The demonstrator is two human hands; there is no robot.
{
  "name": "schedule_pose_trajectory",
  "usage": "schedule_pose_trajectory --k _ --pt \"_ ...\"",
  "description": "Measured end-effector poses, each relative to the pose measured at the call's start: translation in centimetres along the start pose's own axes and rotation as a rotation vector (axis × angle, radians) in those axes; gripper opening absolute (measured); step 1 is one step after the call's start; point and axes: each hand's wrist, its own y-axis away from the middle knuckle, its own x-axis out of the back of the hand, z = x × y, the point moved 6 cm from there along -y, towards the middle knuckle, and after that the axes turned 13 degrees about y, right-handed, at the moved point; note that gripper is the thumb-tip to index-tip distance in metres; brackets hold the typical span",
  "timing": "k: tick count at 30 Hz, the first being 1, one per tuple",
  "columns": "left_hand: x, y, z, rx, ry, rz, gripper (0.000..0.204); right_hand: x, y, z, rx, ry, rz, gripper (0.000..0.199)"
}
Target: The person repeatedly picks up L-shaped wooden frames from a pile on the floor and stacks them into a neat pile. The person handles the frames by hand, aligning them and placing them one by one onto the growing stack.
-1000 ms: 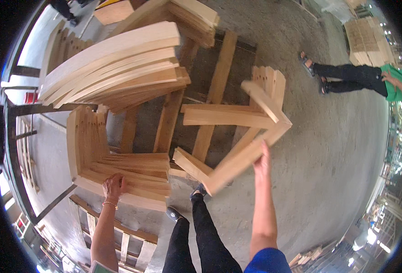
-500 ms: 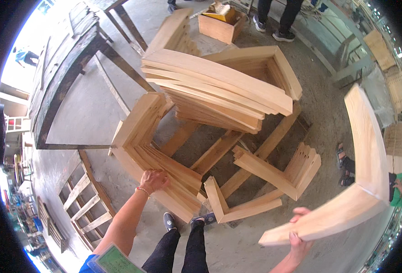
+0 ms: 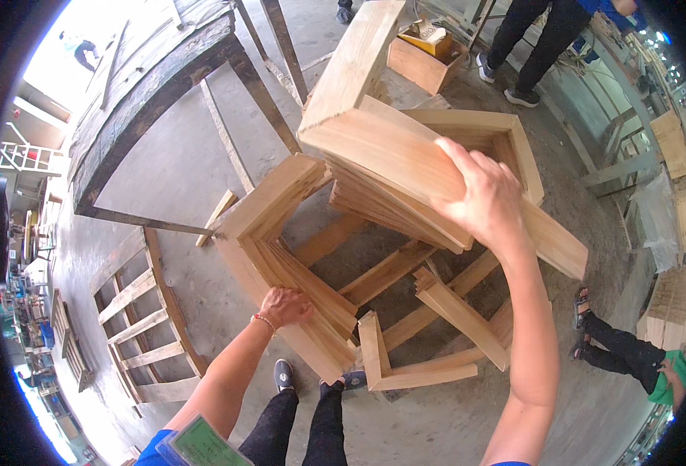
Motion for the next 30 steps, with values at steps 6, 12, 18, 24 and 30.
schedule_pose_trajectory --k 6,12,18,24,30 --pt "0.6 0.8 -0.8 0.006 0.030 -0.006 0.041 -4.7 -5.8 -0.7 0.046 -0.079 0.014 0.080" --pt "0.8 -1.0 2.1 -0.075 0.066 -0.044 0.039 -5.4 -3.3 0.6 -0.020 0.148 0.211 0.072" --pt "-0.7 1.1 -3.9 0.156 0.199 0.047 0.027 -11.1 11.1 -8.7 -0.058 -0.457 0.414 0.037" --pt "0.8 -0.1 0.0 -0.106 -0.043 0.193 0.015 -29.6 31.6 -5.2 -0.594 -0.601 -0.635 0.056" --pt "-0.4 -0.9 0.4 -0.148 -0.032 0.152 0.012 -38.0 47.1 6.0 -2.144 -1.484 -0.033 0.109"
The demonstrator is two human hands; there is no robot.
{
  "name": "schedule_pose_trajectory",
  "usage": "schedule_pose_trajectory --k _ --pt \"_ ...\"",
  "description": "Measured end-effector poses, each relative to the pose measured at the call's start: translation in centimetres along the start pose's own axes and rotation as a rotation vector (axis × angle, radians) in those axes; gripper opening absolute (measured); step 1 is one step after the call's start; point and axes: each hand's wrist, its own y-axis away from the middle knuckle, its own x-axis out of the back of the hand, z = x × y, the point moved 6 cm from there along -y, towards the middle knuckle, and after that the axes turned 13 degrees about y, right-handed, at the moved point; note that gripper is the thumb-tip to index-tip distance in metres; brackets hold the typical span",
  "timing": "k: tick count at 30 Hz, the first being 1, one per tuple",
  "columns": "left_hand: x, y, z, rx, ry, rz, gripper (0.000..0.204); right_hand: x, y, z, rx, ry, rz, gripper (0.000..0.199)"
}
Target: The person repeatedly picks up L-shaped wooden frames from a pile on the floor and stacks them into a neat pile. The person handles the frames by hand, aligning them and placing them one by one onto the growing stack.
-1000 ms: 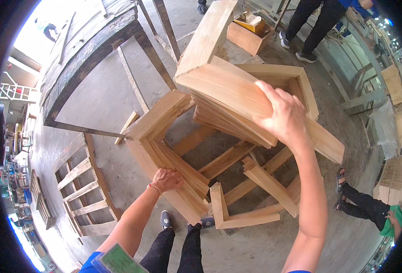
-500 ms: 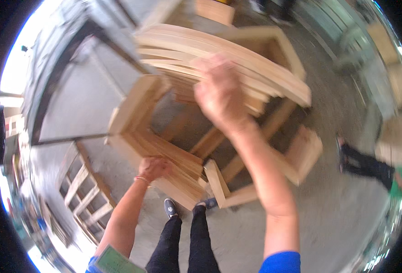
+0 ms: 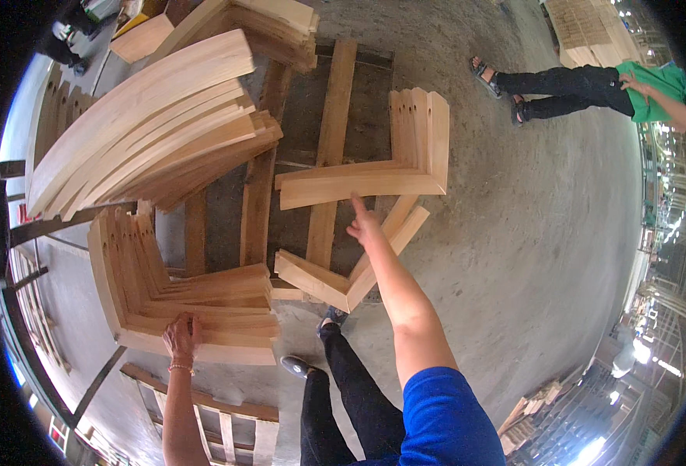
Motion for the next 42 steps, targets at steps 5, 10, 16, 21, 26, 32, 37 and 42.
schedule_pose_trajectory --k 5,10,16,21,26,32,37,42 --pt "0.3 0.1 0.7 -0.063 0.016 0.035 0.011 0.1 -4.6 -3.6 0.071 -0.374 0.046 0.095" --pt "2.3 0.7 0.0 -0.043 -0.105 0.025 0.011 -4.8 -6.0 -2.8 0.345 -0.708 -0.005 0.065" --pt "0.8 -0.1 1.0 -0.057 -0.012 0.069 0.013 5.8 -6.5 -1.2 0.411 -0.802 0.153 0.041" --pt "0.4 -0.3 0.8 -0.061 -0.053 0.007 0.014 10.0 -1.7 -0.3 0.277 -0.764 0.147 0.040" --pt "1.3 0.2 1.1 -0.101 -0.035 0.071 0.015 5.0 -0.2 -0.9 0.310 -0.841 0.167 0.040" --pt "-0.9 -0.7 1.2 -0.058 -0.014 -0.002 0.015 -0.4 -5.8 -4.1 0.193 -0.826 0.110 0.048" --pt "-0.3 -0.2 0.6 -0.070 -0.011 0.015 0.013 -3.4 -6.2 -3.4 0.213 -0.746 0.141 0.058" --pt "0.0 -0.1 0.1 -0.060 0.004 0.013 0.012 -3.6 -3.5 -2.8 0.233 -0.875 -0.204 0.060"
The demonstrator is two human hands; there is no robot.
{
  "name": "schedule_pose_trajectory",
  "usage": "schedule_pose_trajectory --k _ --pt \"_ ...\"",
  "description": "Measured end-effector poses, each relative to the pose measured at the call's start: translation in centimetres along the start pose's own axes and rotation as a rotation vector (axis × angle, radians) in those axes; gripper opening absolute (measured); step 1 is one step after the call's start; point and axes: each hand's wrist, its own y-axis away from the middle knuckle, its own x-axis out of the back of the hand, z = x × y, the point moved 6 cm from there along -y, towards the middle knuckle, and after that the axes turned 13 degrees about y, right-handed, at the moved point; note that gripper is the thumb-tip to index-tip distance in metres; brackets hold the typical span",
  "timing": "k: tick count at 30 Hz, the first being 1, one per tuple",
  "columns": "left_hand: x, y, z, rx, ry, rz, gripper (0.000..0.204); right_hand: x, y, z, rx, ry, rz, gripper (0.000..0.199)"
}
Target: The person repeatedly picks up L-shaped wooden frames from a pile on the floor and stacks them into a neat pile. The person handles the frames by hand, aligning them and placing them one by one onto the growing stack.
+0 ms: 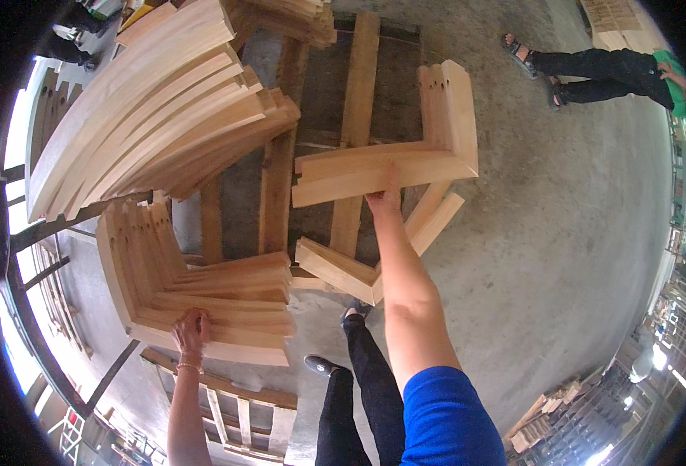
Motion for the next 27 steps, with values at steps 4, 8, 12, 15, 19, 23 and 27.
schedule_pose_trajectory --k 4,8,12,15,19,23,27 --pt "0.1 0.4 -0.2 -0.020 -0.056 0.012 0.011 1.4 3.9 -2.6 -0.063 0.001 -0.071 0.056" --pt "0.2 -0.1 0.6 -0.047 -0.001 0.000 0.011 3.4 7.3 -9.4 0.098 0.039 -0.051 0.047" --pt "0.1 -0.3 1.0 -0.061 0.033 0.002 0.011 4.1 10.2 -14.6 0.152 0.162 -0.092 0.047" --pt "0.1 -0.3 1.1 -0.025 0.015 -0.020 0.011 4.3 11.6 -16.3 0.225 0.211 -0.064 0.049" --pt "0.3 -0.1 1.0 -0.012 0.004 -0.018 0.011 3.8 11.8 -16.2 0.252 0.176 -0.059 0.052" --pt "0.2 -0.1 0.7 0.010 -0.050 -0.019 0.011 2.5 9.2 -14.2 0.285 0.103 -0.072 0.055" --pt "-0.4 -0.6 1.1 0.009 -0.011 -0.040 0.012 0.5 5.3 -9.1 0.194 -0.124 0.038 0.051"
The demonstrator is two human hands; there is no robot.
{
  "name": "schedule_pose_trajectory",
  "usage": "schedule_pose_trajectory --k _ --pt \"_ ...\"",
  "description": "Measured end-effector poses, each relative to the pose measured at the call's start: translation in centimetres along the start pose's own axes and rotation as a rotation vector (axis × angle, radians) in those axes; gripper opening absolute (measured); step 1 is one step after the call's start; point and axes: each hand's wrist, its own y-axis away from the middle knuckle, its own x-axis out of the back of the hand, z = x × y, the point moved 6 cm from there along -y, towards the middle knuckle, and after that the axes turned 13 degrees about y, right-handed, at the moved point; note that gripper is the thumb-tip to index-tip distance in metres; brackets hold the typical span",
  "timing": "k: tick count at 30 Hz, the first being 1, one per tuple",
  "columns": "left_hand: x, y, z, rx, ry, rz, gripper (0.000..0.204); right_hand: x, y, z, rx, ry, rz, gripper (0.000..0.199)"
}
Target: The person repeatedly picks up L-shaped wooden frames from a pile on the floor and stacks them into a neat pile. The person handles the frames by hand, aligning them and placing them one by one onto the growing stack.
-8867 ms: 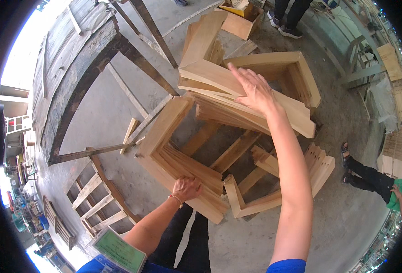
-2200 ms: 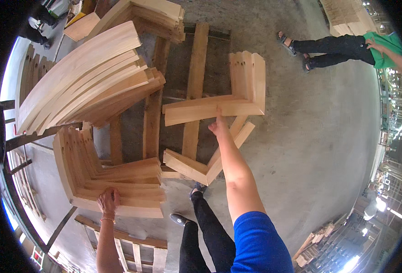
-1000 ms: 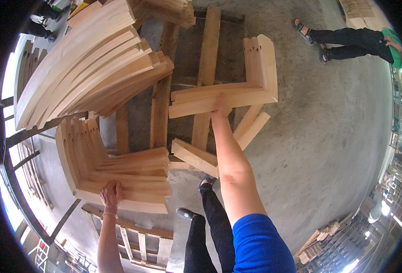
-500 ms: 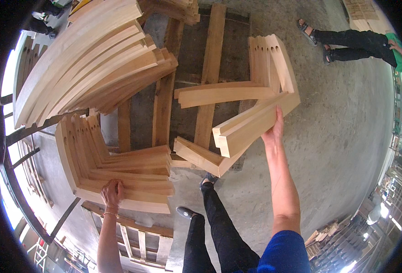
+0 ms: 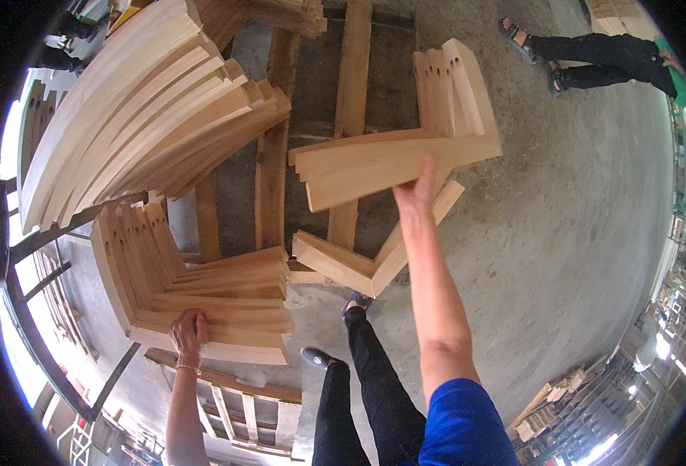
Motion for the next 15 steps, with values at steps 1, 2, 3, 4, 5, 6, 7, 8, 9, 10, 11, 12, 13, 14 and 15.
schedule_pose_trajectory --k 1,2,3,4,5,6,7,8,9,10,11,12,13,14,15 --pt "0.0 0.2 -0.5 -0.025 -0.022 0.024 0.012 -0.5 -0.1 2.0 -0.037 0.021 -0.016 0.049" --pt "0.2 0.4 -0.6 -0.048 -0.050 0.046 0.012 -0.8 0.0 3.8 -0.078 0.039 -0.029 0.047" --pt "0.4 0.8 -0.7 -0.074 -0.073 0.067 0.012 -0.8 0.2 4.8 -0.115 0.059 -0.042 0.045" --pt "0.2 0.9 -1.1 -0.062 -0.046 0.055 0.012 -0.8 0.5 5.2 -0.121 0.093 -0.099 0.043" --pt "-0.1 0.5 -0.7 -0.048 -0.014 0.035 0.012 -0.1 0.9 5.7 -0.127 0.133 -0.149 0.041" --pt "-0.2 0.1 -0.6 -0.034 0.015 0.022 0.012 0.0 1.5 6.2 -0.135 0.169 -0.205 0.039" --pt "-0.2 0.0 -0.3 -0.029 0.009 0.016 0.012 0.6 2.4 6.8 -0.183 0.186 -0.230 0.035" --pt "0.2 0.3 -0.3 -0.015 -0.009 0.015 0.012 0.7 3.9 8.0 -0.245 0.197 -0.262 0.032" --pt "0.4 0.6 -0.5 -0.004 -0.019 0.012 0.012 1.4 5.2 8.8 -0.300 0.213 -0.292 0.029" --pt "0.7 0.8 -0.6 -0.024 -0.024 0.037 0.013 2.0 6.5 9.9 -0.363 0.283 -0.337 0.033" --pt "0.8 0.9 -0.8 -0.051 -0.023 0.063 0.013 3.1 7.7 10.6 -0.417 0.354 -0.382 0.036" --pt "0.9 1.2 -1.1 -0.075 -0.024 0.080 0.014 4.8 8.8 11.7 -0.478 0.425 -0.419 0.040" --pt "0.9 1.4 -1.7 -0.072 -0.056 0.079 0.013 6.9 9.5 12.7 -0.502 0.635 -0.401 0.043" --pt "0.8 1.5 -2.2 -0.071 -0.088 0.078 0.013 9.5 10.1 13.4 -0.522 0.846 -0.382 0.045" --pt "0.7 1.6 -2.5 -0.066 -0.120 0.070 0.013 12.5 10.6 14.1 -0.547 1.057 -0.358 0.048"
